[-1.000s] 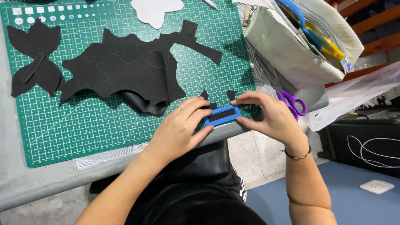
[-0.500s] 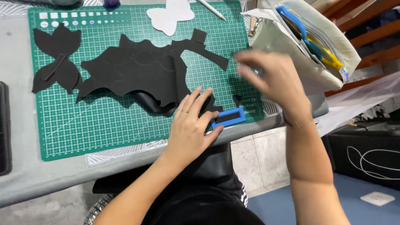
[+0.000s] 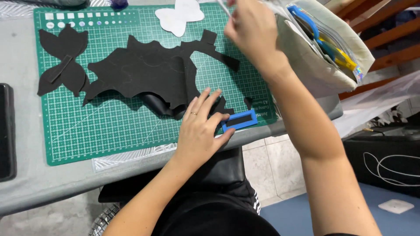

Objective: Cutting shapes from a leather sheet and marking new ones using a template and pen

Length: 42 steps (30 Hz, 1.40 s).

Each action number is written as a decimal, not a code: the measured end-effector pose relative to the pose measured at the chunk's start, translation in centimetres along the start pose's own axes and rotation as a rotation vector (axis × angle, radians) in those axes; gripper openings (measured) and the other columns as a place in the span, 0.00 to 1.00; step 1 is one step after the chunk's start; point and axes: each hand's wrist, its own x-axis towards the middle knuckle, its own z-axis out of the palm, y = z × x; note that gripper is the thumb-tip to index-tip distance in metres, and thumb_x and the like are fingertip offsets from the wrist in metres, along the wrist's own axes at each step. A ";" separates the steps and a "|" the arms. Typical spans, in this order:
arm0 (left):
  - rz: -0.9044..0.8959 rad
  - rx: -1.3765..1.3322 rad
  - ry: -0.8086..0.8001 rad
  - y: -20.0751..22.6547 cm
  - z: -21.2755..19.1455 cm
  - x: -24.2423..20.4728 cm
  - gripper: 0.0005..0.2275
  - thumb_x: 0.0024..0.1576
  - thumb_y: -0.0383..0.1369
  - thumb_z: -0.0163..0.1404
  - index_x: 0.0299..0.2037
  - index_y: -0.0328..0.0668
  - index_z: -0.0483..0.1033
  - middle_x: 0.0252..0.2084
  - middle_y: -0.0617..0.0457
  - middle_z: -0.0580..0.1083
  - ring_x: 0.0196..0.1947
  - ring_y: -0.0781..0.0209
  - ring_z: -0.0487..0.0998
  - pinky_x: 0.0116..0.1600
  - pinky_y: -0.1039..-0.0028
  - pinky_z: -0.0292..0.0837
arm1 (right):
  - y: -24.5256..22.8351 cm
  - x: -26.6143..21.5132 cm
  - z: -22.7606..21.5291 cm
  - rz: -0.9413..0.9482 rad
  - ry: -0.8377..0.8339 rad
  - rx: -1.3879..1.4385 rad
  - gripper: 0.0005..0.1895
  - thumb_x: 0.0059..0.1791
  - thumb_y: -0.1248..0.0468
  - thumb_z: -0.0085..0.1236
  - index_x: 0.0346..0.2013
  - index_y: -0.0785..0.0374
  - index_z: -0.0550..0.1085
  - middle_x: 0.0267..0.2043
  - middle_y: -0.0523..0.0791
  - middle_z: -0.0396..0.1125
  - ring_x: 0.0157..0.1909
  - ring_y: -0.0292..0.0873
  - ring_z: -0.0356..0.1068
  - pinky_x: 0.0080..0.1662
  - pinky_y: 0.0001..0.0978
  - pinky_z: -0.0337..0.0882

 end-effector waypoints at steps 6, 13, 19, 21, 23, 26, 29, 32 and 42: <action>-0.009 -0.004 0.058 -0.6 1.8 -0.6 0.13 0.54 0.42 0.62 0.43 0.43 0.81 0.68 0.46 0.67 0.72 0.40 0.62 0.72 0.49 0.55 | -5.9 -8.7 -12.7 0.486 -0.133 1.031 0.13 0.58 0.66 0.49 0.50 0.67 0.56 0.42 0.59 0.73 0.40 0.49 0.76 0.44 0.40 0.78; -0.003 0.016 0.057 -0.5 1.7 -0.6 0.14 0.52 0.40 0.64 0.44 0.43 0.80 0.68 0.45 0.68 0.72 0.39 0.63 0.71 0.47 0.57 | -8.5 -15.7 -14.4 0.642 -0.114 0.797 0.11 0.56 0.65 0.56 0.41 0.65 0.62 0.34 0.48 0.78 0.32 0.43 0.79 0.39 0.30 0.78; -0.013 0.005 0.065 -0.4 1.7 -0.4 0.14 0.51 0.40 0.65 0.43 0.43 0.81 0.67 0.45 0.69 0.71 0.39 0.64 0.70 0.46 0.58 | -8.4 -17.0 -13.1 0.442 -0.047 0.508 0.13 0.52 0.63 0.66 0.39 0.62 0.68 0.34 0.46 0.78 0.32 0.47 0.78 0.35 0.32 0.77; -0.014 0.025 0.080 -0.6 1.9 -0.4 0.15 0.50 0.41 0.65 0.42 0.43 0.82 0.67 0.44 0.69 0.70 0.37 0.64 0.71 0.47 0.58 | -8.7 -17.0 -13.1 0.389 -0.043 0.514 0.12 0.52 0.64 0.66 0.39 0.62 0.69 0.37 0.46 0.78 0.33 0.46 0.78 0.37 0.33 0.77; -0.010 0.029 0.083 -0.8 2.0 -0.5 0.15 0.50 0.41 0.66 0.42 0.44 0.82 0.67 0.43 0.69 0.70 0.37 0.64 0.70 0.47 0.58 | -8.6 -17.4 -12.6 0.375 -0.059 0.460 0.13 0.52 0.61 0.66 0.39 0.59 0.68 0.37 0.43 0.78 0.31 0.44 0.78 0.37 0.31 0.76; -0.013 0.029 0.077 -0.9 1.7 -0.3 0.16 0.49 0.41 0.66 0.42 0.43 0.81 0.67 0.42 0.69 0.71 0.37 0.64 0.71 0.46 0.58 | -9.8 -16.0 -12.0 0.353 -0.062 0.530 0.12 0.51 0.62 0.66 0.37 0.59 0.68 0.36 0.41 0.79 0.32 0.44 0.78 0.36 0.29 0.75; -0.011 0.018 0.059 -0.7 1.5 -0.4 0.16 0.48 0.39 0.67 0.42 0.42 0.81 0.68 0.41 0.68 0.71 0.37 0.63 0.70 0.45 0.57 | -11.7 -13.8 -12.4 0.356 -0.130 0.704 0.09 0.50 0.66 0.64 0.30 0.62 0.71 0.34 0.45 0.79 0.34 0.51 0.78 0.35 0.35 0.75; -0.008 0.013 0.057 -0.7 1.5 -0.4 0.15 0.48 0.38 0.67 0.42 0.42 0.81 0.68 0.41 0.67 0.71 0.37 0.63 0.70 0.44 0.58 | -11.9 -13.2 -12.3 0.310 -0.151 0.741 0.09 0.50 0.66 0.63 0.29 0.62 0.71 0.34 0.46 0.79 0.34 0.53 0.78 0.35 0.37 0.76; -0.012 0.008 0.057 -0.8 1.7 -0.5 0.15 0.49 0.39 0.66 0.42 0.43 0.81 0.68 0.42 0.67 0.71 0.37 0.63 0.70 0.44 0.56 | -8.1 -16.0 -12.7 0.277 -0.155 0.540 0.09 0.52 0.64 0.63 0.34 0.57 0.70 0.33 0.43 0.76 0.33 0.48 0.76 0.36 0.33 0.74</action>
